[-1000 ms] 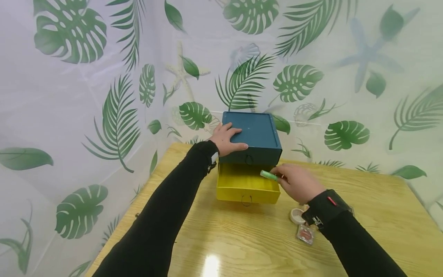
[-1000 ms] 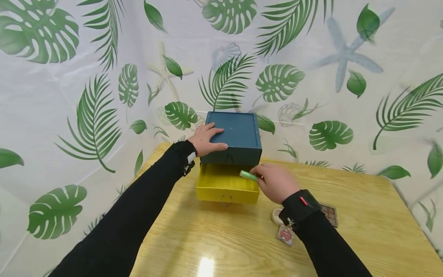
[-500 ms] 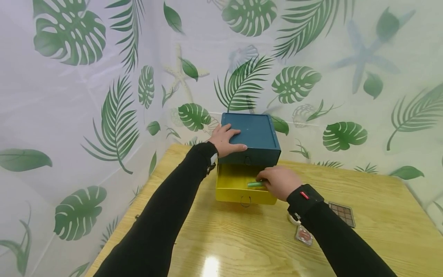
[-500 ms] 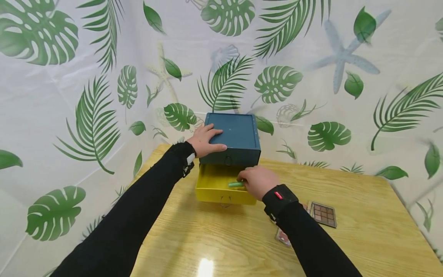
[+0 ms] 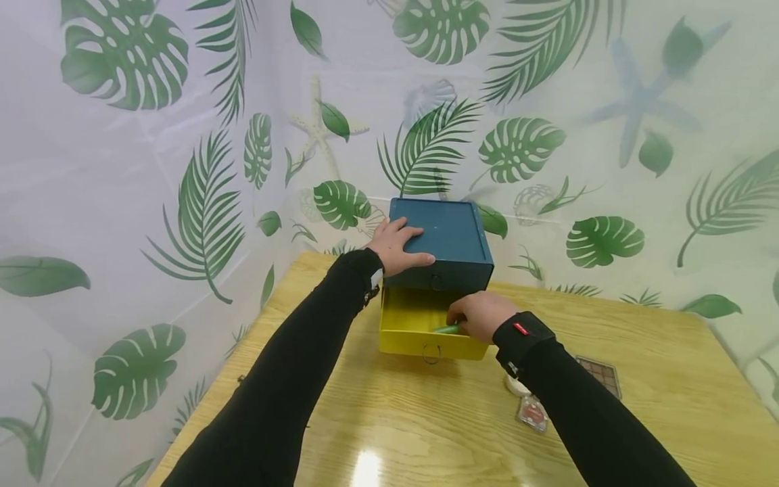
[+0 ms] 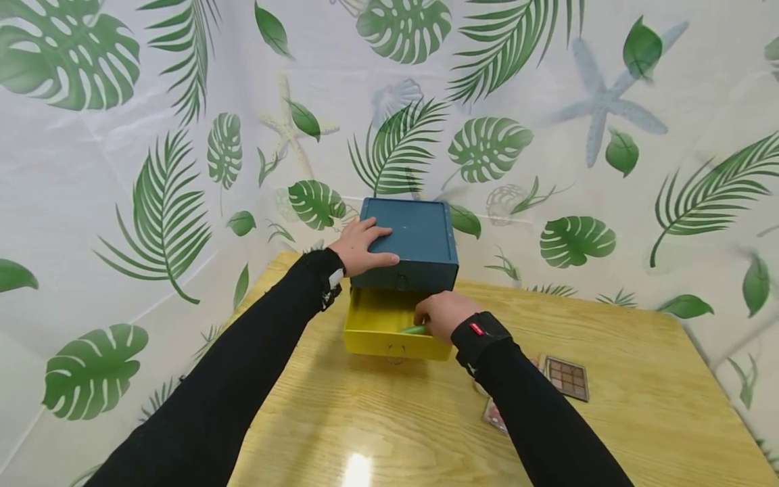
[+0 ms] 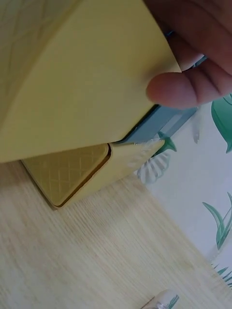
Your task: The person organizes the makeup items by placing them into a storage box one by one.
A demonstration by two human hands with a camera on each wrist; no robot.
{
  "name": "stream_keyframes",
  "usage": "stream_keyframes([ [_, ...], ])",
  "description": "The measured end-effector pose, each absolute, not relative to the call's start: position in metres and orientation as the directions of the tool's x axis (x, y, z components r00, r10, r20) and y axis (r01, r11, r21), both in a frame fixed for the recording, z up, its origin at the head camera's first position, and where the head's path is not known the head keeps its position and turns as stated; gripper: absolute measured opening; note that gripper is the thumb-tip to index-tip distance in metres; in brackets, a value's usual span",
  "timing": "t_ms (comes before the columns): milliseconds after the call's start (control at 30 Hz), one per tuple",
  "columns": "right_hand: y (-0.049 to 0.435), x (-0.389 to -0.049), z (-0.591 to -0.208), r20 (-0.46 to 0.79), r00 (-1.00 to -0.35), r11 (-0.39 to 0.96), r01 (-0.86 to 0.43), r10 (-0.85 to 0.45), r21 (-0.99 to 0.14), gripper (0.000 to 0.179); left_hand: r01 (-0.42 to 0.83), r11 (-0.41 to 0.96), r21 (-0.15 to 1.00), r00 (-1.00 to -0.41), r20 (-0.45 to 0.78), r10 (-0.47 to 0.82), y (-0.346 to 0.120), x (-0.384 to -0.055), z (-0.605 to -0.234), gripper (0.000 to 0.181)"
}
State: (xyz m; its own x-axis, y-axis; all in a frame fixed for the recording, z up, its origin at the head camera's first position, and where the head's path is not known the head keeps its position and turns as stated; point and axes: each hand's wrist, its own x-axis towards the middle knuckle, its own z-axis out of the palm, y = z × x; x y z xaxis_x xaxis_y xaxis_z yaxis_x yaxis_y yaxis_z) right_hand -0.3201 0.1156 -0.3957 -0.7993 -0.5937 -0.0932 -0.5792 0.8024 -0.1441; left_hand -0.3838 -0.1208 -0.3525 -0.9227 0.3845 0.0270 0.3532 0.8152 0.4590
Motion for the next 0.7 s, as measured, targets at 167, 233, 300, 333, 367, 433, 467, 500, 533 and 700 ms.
stream_keyframes([
  [167,0.115,-0.321,-0.398,-0.110,-0.810,0.815,-0.560,-0.577,-0.150,0.009,0.366,0.806,0.465,-0.921,0.055,0.386,-0.122,-0.407,-0.374,0.086],
  [233,0.115,-0.321,-0.399,-0.113,-0.812,0.818,-0.555,-0.573,-0.152,0.009,0.367,0.800,0.475,-0.920,0.057,0.388,-0.122,-0.404,-0.372,0.084],
  [300,0.115,-0.321,-0.399,-0.116,-0.812,0.818,-0.553,-0.572,-0.156,0.008,0.339,0.806,0.485,-0.925,0.019,0.378,-0.121,-0.394,-0.362,0.081],
  [333,0.114,-0.320,-0.399,-0.117,-0.813,0.818,-0.552,-0.571,-0.158,0.009,0.348,0.810,0.471,-0.924,0.026,0.381,-0.120,-0.389,-0.358,0.079],
  [367,0.114,-0.320,-0.399,-0.119,-0.813,0.819,-0.551,-0.570,-0.159,0.009,0.359,0.806,0.471,-0.921,0.038,0.388,-0.121,-0.384,-0.355,0.078],
  [433,0.114,-0.320,-0.398,-0.120,-0.813,0.819,-0.551,-0.570,-0.163,0.011,0.370,0.811,0.453,-0.918,0.044,0.394,-0.120,-0.377,-0.350,0.076],
  [467,0.115,-0.320,-0.398,-0.119,-0.811,0.817,-0.553,-0.573,-0.166,0.011,0.379,0.812,0.444,-0.916,0.053,0.398,-0.120,-0.375,-0.349,0.075],
  [500,0.115,-0.320,-0.398,-0.115,-0.808,0.813,-0.557,-0.577,-0.169,0.012,0.384,0.814,0.436,-0.914,0.058,0.401,-0.121,-0.374,-0.349,0.075],
  [533,0.116,-0.320,-0.399,-0.111,-0.806,0.810,-0.560,-0.581,-0.172,0.013,0.387,0.817,0.429,-0.914,0.059,0.402,-0.121,-0.373,-0.349,0.075],
  [700,0.120,-0.320,-0.401,-0.068,-0.791,0.786,-0.587,-0.608,-0.195,0.016,0.382,0.803,0.457,-0.916,0.068,0.396,-0.121,-0.392,-0.363,0.081],
])
